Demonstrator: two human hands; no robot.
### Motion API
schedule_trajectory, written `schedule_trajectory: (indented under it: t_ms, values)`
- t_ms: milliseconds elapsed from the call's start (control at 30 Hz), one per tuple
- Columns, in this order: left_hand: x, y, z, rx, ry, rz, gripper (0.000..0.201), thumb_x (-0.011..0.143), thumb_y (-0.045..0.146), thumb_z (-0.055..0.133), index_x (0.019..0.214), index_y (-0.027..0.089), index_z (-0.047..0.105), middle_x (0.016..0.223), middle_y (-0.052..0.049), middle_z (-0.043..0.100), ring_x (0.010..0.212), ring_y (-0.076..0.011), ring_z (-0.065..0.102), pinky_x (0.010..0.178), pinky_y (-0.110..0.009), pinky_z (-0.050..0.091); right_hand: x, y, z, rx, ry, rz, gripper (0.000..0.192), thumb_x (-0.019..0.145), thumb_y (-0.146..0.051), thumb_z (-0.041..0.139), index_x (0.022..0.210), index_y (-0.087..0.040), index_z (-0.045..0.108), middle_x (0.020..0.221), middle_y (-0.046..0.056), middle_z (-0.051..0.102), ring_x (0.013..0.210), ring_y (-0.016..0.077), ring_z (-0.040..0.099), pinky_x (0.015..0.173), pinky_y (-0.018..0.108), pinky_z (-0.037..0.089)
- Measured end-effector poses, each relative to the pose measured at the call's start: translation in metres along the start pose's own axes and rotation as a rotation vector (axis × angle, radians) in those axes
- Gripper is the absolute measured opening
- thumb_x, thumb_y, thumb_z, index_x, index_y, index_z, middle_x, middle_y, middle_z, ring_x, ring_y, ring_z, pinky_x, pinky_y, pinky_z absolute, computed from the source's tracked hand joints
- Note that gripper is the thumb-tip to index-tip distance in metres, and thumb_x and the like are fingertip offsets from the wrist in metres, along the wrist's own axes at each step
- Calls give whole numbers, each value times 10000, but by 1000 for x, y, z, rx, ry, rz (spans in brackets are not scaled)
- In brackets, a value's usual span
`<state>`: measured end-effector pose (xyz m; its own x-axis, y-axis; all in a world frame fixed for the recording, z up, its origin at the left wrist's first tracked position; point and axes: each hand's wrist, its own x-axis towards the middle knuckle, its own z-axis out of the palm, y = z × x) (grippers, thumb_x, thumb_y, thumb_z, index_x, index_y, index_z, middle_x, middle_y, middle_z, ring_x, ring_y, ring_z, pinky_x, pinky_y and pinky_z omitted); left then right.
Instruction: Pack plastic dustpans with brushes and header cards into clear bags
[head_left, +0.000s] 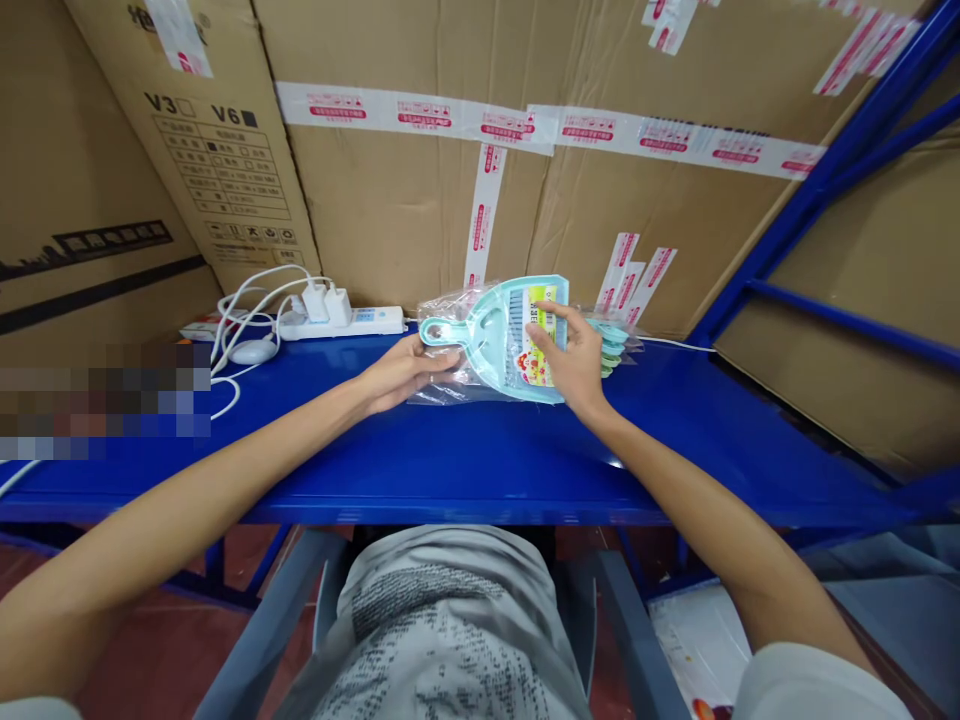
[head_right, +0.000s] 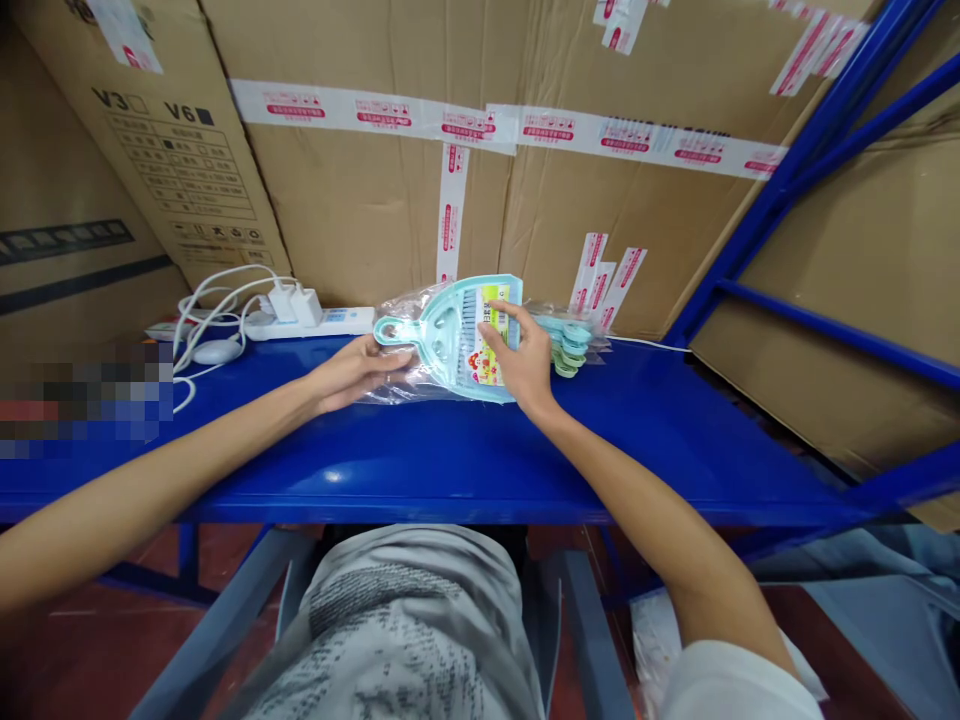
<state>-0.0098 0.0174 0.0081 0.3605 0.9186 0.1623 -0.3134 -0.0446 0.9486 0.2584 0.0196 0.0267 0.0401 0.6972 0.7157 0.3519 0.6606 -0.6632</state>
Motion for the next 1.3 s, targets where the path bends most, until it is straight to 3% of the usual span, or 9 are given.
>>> schedule_trajectory:
  t_ms: [200, 300, 433, 533, 667, 800, 900, 1033, 1300]
  values:
    - [0, 2, -5, 26, 32, 25, 476, 767, 84, 891, 1211, 169, 743, 1118, -76, 791, 971, -194, 766, 859, -290, 663, -5, 4, 7, 42, -97, 60, 367, 887, -466, 796, 1185, -264, 727, 1290, 59, 754, 1215, 295, 692, 1085, 473, 562]
    - [1, 3, -8, 33, 54, 30, 448, 766, 86, 892, 1187, 148, 753, 1135, -95, 794, 1008, -218, 770, 880, -301, 668, -5, 3, 5, 104, -165, 84, 424, 902, -483, 768, 1262, -276, 682, 1350, 62, 727, 1254, 296, 676, 1104, 476, 563]
    - [2, 12, -12, -44, 99, 73, 424, 834, 78, 815, 1241, 169, 739, 1194, -100, 783, 1047, -230, 770, 892, -341, 678, -1, 1, -1, 265, -362, 134, 680, 827, -451, 836, 1438, -300, 579, 1444, 75, 675, 1270, 309, 674, 1076, 492, 599]
    - [1, 17, -11, -123, 103, 108, 328, 909, 127, 741, 1236, 157, 733, 1170, -111, 787, 1047, -238, 773, 930, -363, 666, 0, 0, -1, 302, -342, 131, 776, 810, -456, 849, 1502, -316, 529, 1505, 76, 632, 1331, 319, 640, 1113, 501, 584]
    - [0, 14, -9, -73, 72, 79, 238, 844, 153, 834, 1068, 121, 758, 1064, -117, 801, 1065, -276, 764, 994, -422, 640, -1, -1, 2, 279, -261, 91, 792, 805, -439, 857, 1514, -322, 525, 1569, 63, 584, 1413, 321, 583, 1179, 486, 540]
    - [0, 16, -16, 50, 78, 61, 311, 748, 149, 914, 1018, 133, 762, 1027, -105, 805, 1040, -288, 762, 964, -441, 647, -1, -3, 0, 299, -384, 156, 818, 794, -414, 872, 1525, -311, 521, 1480, 75, 652, 1314, 326, 658, 1109, 505, 598]
    - [0, 22, -21, 35, 41, 44, 289, 861, 226, 844, 1126, 147, 757, 1104, -133, 798, 1096, -323, 763, 978, -474, 646, 0, -4, -3, 266, -422, 204, 830, 801, -404, 874, 1544, -321, 516, 1444, 74, 673, 1270, 323, 683, 1069, 496, 624]
    - [0, 22, -18, -49, 39, 16, 313, 1032, 368, 657, 1218, 127, 730, 1154, -172, 781, 1114, -349, 768, 998, -517, 649, 3, 0, -5, 283, -445, 152, 758, 803, -377, 876, 1506, -338, 593, 1552, 51, 602, 1337, 320, 638, 1115, 501, 592]
    - [3, 8, -13, -78, 51, -3, 346, 1096, 340, 534, 1239, 87, 721, 1184, -206, 778, 1033, -324, 804, 980, -489, 671, 7, 19, -4, 15, -481, 97, 699, 897, -362, 777, 1565, -383, 573, 1488, 60, 621, 1290, 333, 614, 1109, 599, 543]
